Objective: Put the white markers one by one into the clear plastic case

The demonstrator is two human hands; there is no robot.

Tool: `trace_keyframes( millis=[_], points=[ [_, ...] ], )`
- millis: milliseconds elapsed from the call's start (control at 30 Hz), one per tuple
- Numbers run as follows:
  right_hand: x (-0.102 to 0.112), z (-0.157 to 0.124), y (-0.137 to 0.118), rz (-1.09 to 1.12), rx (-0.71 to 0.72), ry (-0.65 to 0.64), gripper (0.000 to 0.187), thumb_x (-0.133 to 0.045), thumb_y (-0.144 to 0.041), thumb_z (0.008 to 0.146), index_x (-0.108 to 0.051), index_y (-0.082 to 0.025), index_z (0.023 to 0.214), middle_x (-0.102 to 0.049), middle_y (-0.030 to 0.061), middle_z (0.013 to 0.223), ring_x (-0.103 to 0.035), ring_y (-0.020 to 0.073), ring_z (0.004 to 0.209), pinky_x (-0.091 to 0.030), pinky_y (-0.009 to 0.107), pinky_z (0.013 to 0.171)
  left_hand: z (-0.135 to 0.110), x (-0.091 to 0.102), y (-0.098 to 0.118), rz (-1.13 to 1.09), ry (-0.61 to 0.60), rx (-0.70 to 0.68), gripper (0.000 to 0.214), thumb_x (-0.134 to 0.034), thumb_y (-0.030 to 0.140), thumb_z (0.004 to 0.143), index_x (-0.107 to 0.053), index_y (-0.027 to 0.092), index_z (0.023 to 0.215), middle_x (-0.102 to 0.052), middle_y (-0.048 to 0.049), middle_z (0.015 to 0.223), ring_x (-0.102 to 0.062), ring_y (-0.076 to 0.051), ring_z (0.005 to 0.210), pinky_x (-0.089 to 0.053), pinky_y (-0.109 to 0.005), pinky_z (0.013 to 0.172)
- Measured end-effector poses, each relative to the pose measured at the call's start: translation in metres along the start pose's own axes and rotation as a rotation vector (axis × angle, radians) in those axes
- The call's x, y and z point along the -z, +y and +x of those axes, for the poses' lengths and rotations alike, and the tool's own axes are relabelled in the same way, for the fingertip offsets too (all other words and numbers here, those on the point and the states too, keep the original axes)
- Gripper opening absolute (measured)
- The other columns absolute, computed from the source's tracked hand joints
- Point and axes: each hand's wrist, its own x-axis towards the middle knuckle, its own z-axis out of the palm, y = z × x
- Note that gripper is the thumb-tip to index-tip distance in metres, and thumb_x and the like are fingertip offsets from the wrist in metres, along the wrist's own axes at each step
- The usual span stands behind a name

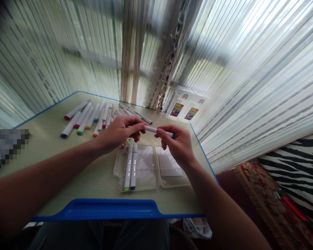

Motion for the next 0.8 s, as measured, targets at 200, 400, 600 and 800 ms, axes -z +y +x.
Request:
trace_keyframes(
  millis=[200,400,600,800],
  points=[
    [0.000,0.000,-0.004,0.160,-0.046,-0.003,0.021,-0.076,-0.036,0.085,-0.079,-0.019,0.097,-0.078,0.0069,0.080,-0.055,0.0090,0.045,-0.041,0.023,0.040,0.005,0.003,-0.004,-0.150,0.038,0.028,0.012,-0.059,0.015,0.093,-0.070,0.009,0.093,-0.066,-0.0036,0.076,-0.059,-0.008,0.051,-0.049,-0.023,0.051],
    [-0.001,0.000,-0.010,0.213,-0.069,-0.004,0.028,-0.072,-0.041,0.086,-0.077,-0.019,0.102,-0.080,0.0085,0.086,-0.058,0.0117,0.045,-0.042,0.026,0.038,0.006,0.006,-0.006,-0.242,0.059,0.034,0.016,-0.057,0.018,0.096,-0.070,0.010,0.093,-0.066,-0.0033,0.071,-0.058,-0.009,0.051,-0.046,-0.022,0.049],
    [0.002,0.003,-0.009,0.241,-0.081,0.037,0.028,-0.069,-0.044,0.088,-0.076,-0.017,0.095,-0.080,0.0081,0.083,-0.060,0.0119,0.042,-0.041,0.025,0.036,0.005,0.007,-0.006,-0.309,-0.031,0.002,0.020,-0.057,0.021,0.097,-0.071,0.009,0.101,-0.071,-0.0065,0.076,-0.060,-0.010,0.053,-0.048,-0.024,0.052],
    [0.004,0.008,-0.006,0.264,-0.105,0.087,0.028,-0.070,-0.044,0.087,-0.074,-0.016,0.092,-0.079,0.0074,0.079,-0.058,0.0105,0.040,-0.042,0.024,0.037,0.004,0.008,-0.003,-0.404,-0.094,0.023,0.027,-0.055,0.021,0.096,-0.070,0.006,0.114,-0.075,-0.0120,0.083,-0.064,-0.013,0.056,-0.050,-0.026,0.055]
  ],
)
